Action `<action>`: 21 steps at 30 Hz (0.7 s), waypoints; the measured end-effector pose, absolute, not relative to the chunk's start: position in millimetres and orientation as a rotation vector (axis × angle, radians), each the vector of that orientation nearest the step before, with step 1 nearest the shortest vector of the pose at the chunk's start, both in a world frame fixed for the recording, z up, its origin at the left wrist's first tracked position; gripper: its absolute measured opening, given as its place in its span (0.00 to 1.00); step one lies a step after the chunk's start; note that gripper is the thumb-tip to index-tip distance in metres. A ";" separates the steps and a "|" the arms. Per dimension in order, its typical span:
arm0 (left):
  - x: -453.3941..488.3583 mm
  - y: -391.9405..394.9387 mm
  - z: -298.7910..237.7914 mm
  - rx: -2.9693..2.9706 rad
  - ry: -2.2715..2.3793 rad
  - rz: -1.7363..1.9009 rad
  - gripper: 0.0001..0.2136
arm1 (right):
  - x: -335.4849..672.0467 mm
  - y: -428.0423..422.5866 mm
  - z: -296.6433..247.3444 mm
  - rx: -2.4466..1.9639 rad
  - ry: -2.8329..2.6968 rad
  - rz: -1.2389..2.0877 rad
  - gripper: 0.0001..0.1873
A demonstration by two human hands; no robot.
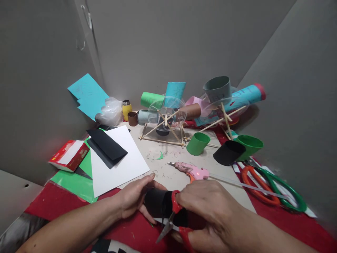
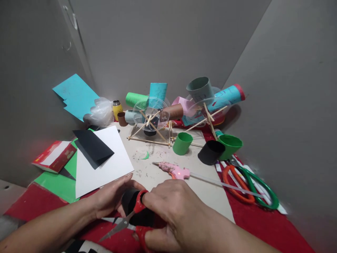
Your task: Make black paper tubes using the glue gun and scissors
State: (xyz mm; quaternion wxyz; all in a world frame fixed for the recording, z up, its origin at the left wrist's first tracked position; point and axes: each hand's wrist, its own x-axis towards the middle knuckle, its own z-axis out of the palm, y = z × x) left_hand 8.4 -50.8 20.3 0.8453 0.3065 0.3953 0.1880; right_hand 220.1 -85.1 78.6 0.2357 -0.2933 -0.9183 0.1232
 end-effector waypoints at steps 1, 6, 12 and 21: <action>8.9 -51.4 20.3 0.658 0.842 0.392 0.25 | 217.6 -84.1 79.7 -0.789 -2.520 0.333 0.12; 12.2 -56.2 23.3 0.568 0.834 0.481 0.12 | 209.8 -81.3 85.2 -0.771 -2.471 0.392 0.13; 11.6 -59.6 22.8 0.531 0.742 0.513 0.11 | 212.3 -85.9 85.9 -0.821 -2.443 0.513 0.09; 12.8 -60.8 9.1 0.405 0.718 0.370 0.17 | 207.1 -80.9 82.3 -0.762 -2.449 0.556 0.08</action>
